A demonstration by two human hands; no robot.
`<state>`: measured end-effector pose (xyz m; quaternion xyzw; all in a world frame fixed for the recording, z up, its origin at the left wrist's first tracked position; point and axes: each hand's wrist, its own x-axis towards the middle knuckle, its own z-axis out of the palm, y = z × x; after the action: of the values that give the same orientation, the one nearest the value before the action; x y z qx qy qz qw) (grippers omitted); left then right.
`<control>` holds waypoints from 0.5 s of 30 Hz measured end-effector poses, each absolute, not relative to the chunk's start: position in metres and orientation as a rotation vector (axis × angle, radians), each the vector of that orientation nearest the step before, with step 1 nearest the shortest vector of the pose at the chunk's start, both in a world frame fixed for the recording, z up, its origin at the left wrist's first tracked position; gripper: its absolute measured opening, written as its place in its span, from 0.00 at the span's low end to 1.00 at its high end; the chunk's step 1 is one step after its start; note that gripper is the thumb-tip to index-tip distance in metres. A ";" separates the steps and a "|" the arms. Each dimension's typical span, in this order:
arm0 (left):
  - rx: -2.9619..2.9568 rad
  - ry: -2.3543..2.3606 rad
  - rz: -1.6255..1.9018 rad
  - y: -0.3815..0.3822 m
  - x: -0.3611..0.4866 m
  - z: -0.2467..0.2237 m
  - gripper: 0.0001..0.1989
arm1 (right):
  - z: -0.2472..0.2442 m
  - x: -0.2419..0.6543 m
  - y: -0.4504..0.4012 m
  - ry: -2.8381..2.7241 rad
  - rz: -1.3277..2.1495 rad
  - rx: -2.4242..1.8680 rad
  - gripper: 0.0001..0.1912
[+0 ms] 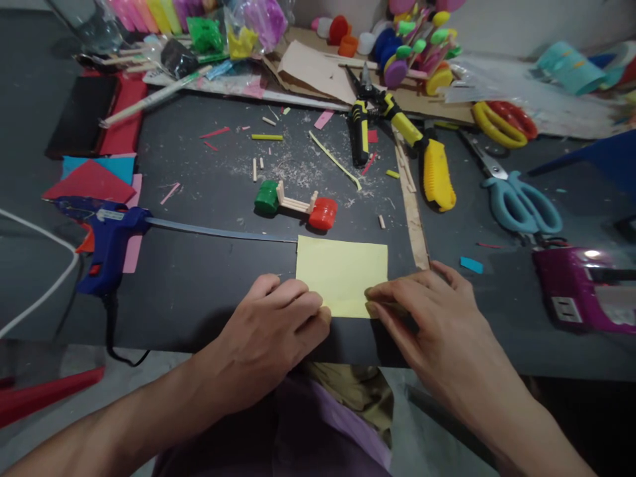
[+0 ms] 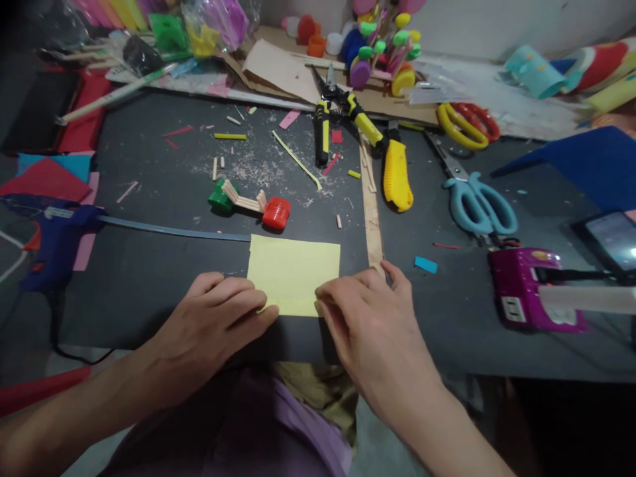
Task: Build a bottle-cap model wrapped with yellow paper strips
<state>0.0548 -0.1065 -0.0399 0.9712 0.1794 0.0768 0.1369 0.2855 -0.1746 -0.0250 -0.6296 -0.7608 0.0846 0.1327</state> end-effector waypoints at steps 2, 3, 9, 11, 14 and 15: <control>2.817 0.519 0.230 -0.107 0.055 -0.040 0.12 | -0.025 0.290 -0.176 -2.205 0.230 -1.815 0.07; 2.814 0.521 0.236 -0.107 0.055 -0.040 0.12 | -0.026 0.292 -0.178 -2.208 0.224 -1.811 0.07; 2.791 0.525 0.272 -0.107 0.054 -0.041 0.12 | -0.026 0.297 -0.183 -2.205 0.188 -1.842 0.08; 2.787 0.534 0.283 -0.107 0.054 -0.041 0.12 | -0.026 0.297 -0.183 -2.195 0.193 -1.849 0.08; 2.798 0.537 0.289 -0.108 0.054 -0.042 0.13 | -0.026 0.296 -0.184 -2.188 0.203 -1.855 0.09; 2.807 0.540 0.285 -0.108 0.054 -0.042 0.13 | -0.027 0.296 -0.184 -2.186 0.200 -1.853 0.09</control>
<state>0.0541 -0.1081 -0.0418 0.9683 0.1863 0.0983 0.1342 0.2958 -0.1844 -0.0266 -0.6392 -0.7542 0.0690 0.1340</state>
